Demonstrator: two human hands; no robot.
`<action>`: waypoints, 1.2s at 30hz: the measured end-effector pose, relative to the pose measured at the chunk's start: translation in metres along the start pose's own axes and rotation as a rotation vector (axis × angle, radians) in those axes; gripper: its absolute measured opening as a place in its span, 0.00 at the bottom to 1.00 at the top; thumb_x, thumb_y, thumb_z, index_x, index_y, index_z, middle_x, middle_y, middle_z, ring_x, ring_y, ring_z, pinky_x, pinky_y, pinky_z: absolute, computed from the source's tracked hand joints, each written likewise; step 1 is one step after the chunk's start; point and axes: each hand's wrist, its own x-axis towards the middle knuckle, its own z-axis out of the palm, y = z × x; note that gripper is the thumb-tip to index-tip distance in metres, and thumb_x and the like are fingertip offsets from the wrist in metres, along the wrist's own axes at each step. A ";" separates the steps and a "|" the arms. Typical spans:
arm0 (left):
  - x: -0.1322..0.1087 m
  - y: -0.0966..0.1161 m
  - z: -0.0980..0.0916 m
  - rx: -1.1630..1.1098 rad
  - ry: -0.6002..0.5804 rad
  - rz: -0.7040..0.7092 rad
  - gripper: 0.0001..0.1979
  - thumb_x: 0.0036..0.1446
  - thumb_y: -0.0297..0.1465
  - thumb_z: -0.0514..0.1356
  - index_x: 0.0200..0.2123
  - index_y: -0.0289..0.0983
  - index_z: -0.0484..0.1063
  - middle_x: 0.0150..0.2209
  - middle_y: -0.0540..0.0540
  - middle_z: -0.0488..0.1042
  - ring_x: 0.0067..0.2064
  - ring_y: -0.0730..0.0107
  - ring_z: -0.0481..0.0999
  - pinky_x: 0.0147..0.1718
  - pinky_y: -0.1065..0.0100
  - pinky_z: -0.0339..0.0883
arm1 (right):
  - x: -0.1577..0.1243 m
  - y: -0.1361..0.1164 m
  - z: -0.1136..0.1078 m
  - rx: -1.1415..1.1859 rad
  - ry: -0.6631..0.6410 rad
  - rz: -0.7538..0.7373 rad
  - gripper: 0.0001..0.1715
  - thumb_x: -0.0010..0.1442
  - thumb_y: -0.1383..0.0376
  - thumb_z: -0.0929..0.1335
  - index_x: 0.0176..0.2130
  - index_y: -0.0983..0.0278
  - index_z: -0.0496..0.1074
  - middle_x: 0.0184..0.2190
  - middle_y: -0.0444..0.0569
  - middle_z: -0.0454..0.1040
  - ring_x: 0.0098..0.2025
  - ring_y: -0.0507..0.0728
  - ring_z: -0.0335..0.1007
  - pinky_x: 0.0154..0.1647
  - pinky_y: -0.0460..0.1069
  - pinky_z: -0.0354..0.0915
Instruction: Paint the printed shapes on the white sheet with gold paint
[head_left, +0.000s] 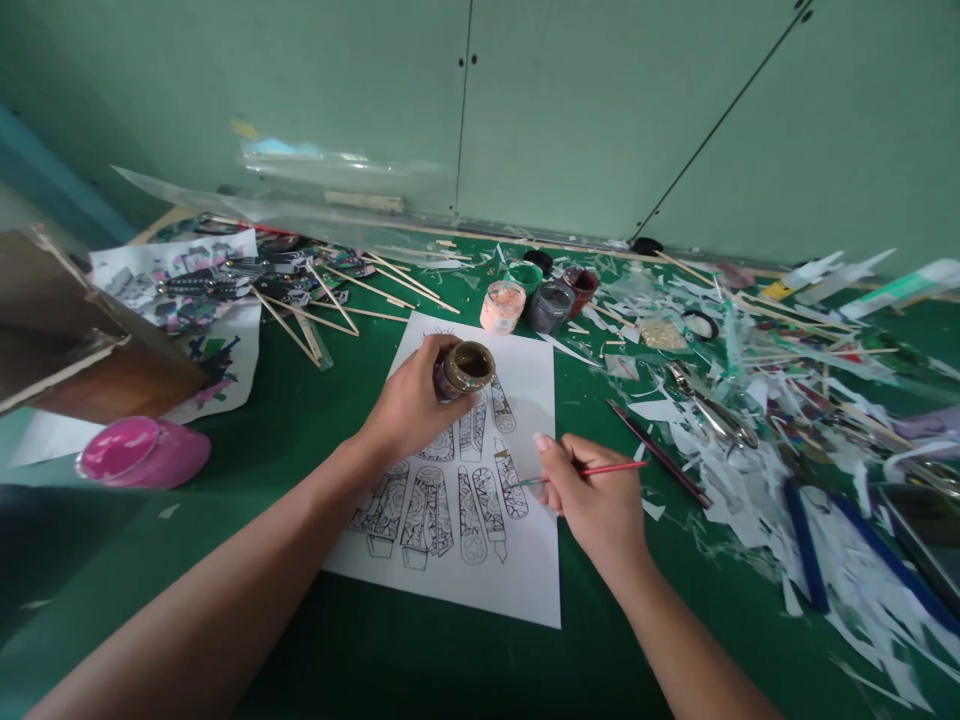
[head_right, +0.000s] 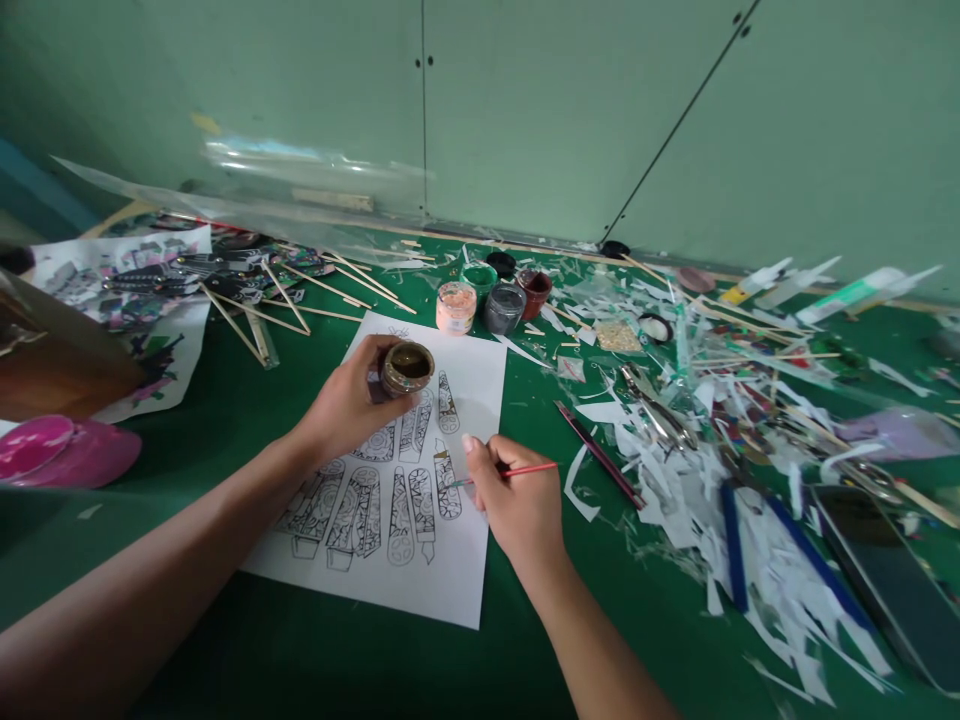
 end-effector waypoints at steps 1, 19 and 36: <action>0.000 0.000 0.000 0.004 -0.003 -0.003 0.24 0.48 0.32 0.63 0.48 0.41 0.61 0.45 0.44 0.73 0.44 0.58 0.74 0.40 0.59 0.69 | 0.000 0.000 0.000 -0.003 -0.006 -0.003 0.27 0.62 0.58 0.64 0.16 0.61 0.56 0.10 0.38 0.57 0.13 0.47 0.58 0.16 0.44 0.58; 0.000 0.002 0.000 -0.011 0.004 -0.007 0.23 0.47 0.32 0.63 0.47 0.40 0.62 0.44 0.44 0.73 0.44 0.58 0.74 0.40 0.59 0.69 | -0.001 -0.003 0.001 0.041 0.014 0.030 0.26 0.62 0.60 0.64 0.15 0.61 0.55 0.10 0.38 0.56 0.13 0.47 0.58 0.16 0.44 0.57; 0.001 0.003 -0.001 -0.015 0.000 -0.015 0.23 0.47 0.31 0.63 0.47 0.40 0.62 0.45 0.44 0.73 0.45 0.58 0.74 0.41 0.58 0.68 | 0.001 0.000 0.000 -0.005 -0.003 -0.010 0.27 0.62 0.60 0.64 0.15 0.61 0.53 0.10 0.38 0.56 0.13 0.47 0.57 0.16 0.44 0.55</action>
